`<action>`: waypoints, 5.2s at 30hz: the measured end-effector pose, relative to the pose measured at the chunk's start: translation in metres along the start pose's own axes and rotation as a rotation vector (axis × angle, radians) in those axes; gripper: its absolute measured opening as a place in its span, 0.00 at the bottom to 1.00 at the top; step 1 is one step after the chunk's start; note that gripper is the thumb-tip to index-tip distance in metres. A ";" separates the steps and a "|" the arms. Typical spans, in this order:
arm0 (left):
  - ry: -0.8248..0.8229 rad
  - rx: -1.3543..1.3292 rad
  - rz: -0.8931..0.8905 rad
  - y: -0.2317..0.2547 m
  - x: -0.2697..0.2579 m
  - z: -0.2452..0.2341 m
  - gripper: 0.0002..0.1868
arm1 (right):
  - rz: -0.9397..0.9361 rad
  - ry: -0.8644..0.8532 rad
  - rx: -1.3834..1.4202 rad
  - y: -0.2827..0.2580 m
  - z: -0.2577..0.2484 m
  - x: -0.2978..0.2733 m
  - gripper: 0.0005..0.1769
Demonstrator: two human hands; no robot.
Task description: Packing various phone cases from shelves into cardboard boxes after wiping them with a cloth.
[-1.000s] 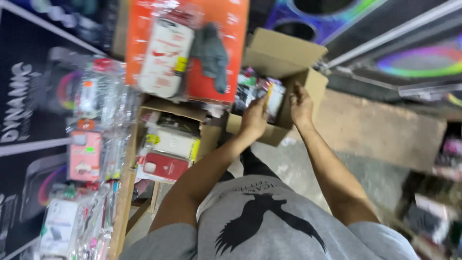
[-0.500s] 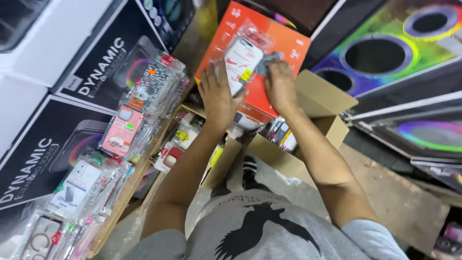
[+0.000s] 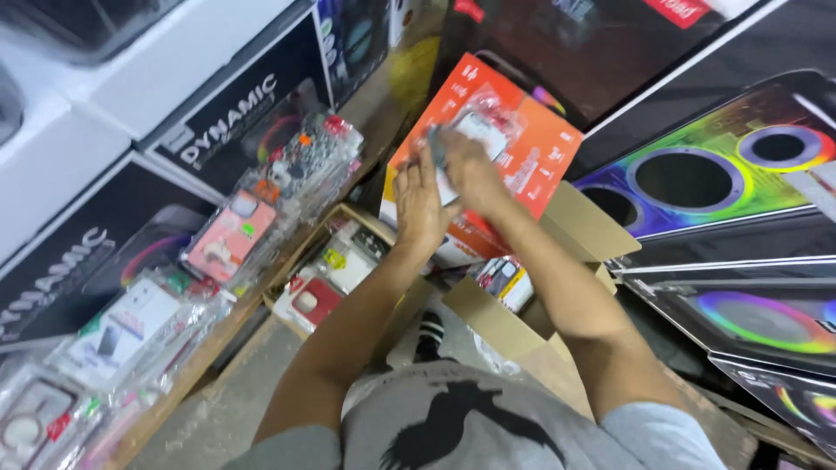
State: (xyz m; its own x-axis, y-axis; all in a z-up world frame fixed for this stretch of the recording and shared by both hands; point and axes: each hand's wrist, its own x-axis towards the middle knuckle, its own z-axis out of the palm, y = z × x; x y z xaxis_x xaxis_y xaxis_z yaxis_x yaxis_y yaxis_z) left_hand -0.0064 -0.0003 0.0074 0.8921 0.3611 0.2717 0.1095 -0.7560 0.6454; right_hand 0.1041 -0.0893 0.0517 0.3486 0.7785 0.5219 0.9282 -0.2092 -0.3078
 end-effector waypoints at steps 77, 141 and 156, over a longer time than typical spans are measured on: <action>-0.305 -1.501 -1.098 -0.019 0.025 0.023 0.26 | 0.677 0.120 -0.060 0.073 -0.008 -0.065 0.21; -0.602 -0.398 -0.017 0.103 -0.129 0.122 0.29 | 1.164 0.667 0.290 0.024 -0.001 -0.332 0.15; 0.113 -0.139 0.284 0.070 -0.033 -0.016 0.32 | 0.590 0.095 -0.200 -0.010 -0.059 -0.089 0.27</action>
State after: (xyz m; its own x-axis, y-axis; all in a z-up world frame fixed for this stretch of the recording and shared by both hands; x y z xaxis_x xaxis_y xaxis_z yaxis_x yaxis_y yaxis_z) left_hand -0.0351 -0.0563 0.0557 0.8231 0.2112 0.5271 -0.2044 -0.7560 0.6219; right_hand 0.0717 -0.1916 0.0552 0.8111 0.4439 0.3808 0.5790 -0.7011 -0.4162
